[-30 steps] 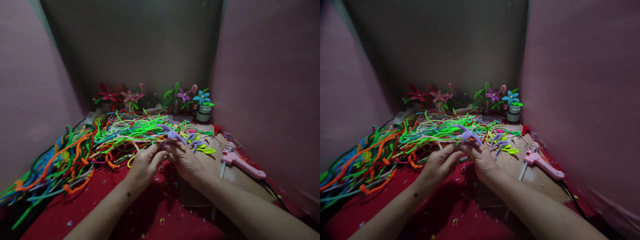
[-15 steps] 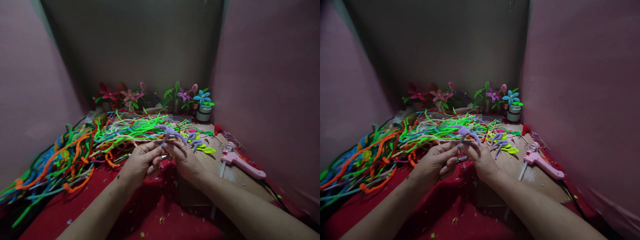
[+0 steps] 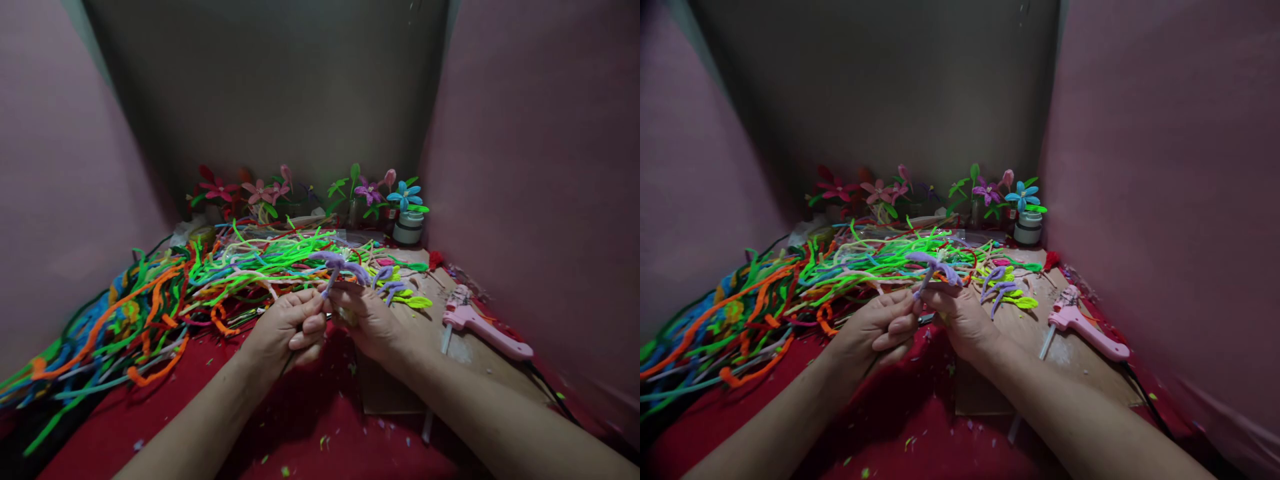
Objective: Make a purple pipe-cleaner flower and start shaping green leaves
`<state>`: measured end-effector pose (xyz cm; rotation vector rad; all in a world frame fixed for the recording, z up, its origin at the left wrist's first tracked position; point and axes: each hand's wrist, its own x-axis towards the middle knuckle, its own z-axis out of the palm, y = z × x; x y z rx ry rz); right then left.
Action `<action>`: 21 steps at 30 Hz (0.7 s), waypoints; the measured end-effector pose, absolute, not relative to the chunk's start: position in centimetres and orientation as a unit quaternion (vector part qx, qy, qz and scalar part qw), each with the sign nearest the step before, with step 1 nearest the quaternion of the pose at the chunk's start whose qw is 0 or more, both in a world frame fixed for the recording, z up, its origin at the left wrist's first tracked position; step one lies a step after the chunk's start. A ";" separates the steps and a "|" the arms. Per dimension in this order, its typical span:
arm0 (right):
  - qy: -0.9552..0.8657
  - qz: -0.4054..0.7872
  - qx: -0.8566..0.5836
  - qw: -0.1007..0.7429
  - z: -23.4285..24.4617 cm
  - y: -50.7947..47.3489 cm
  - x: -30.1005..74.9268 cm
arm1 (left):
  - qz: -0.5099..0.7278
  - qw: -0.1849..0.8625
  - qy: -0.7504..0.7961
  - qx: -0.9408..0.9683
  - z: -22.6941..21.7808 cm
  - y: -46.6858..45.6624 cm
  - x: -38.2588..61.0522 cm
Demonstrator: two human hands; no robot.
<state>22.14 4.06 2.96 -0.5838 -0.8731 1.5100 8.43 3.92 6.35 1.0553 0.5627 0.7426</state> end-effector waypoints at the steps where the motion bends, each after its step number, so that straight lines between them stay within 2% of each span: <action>1: -0.375 0.645 -0.254 0.616 2.8 4.1 22.1 | 0.347 0.717 0.299 0.526 6.4 3.8 8.5; 3: -0.366 0.633 -0.247 0.635 2.7 4.1 22.0 | 0.370 0.562 0.388 0.630 6.2 3.6 8.8; 6: -0.354 0.618 -0.249 0.657 3.0 3.9 21.7 | 0.402 0.254 0.447 0.758 5.3 3.5 8.9; 7: -0.357 0.610 -0.255 0.660 3.1 3.7 21.6 | 0.401 0.182 0.442 0.782 4.9 3.6 8.8; 9: -0.374 0.591 -0.262 0.664 3.3 3.5 21.5 | 0.393 0.111 0.422 0.810 4.4 3.8 8.6; 11: -0.406 0.571 -0.260 0.664 3.5 3.2 21.4 | 0.397 0.114 0.412 0.812 4.3 3.8 8.5; 13: -0.440 0.557 -0.264 0.653 3.7 3.1 21.4 | 0.416 0.166 0.421 0.789 4.8 3.7 8.5; 21: -0.449 0.589 -0.269 0.616 4.2 3.1 22.1 | 0.402 0.593 0.386 0.581 7.0 3.2 9.1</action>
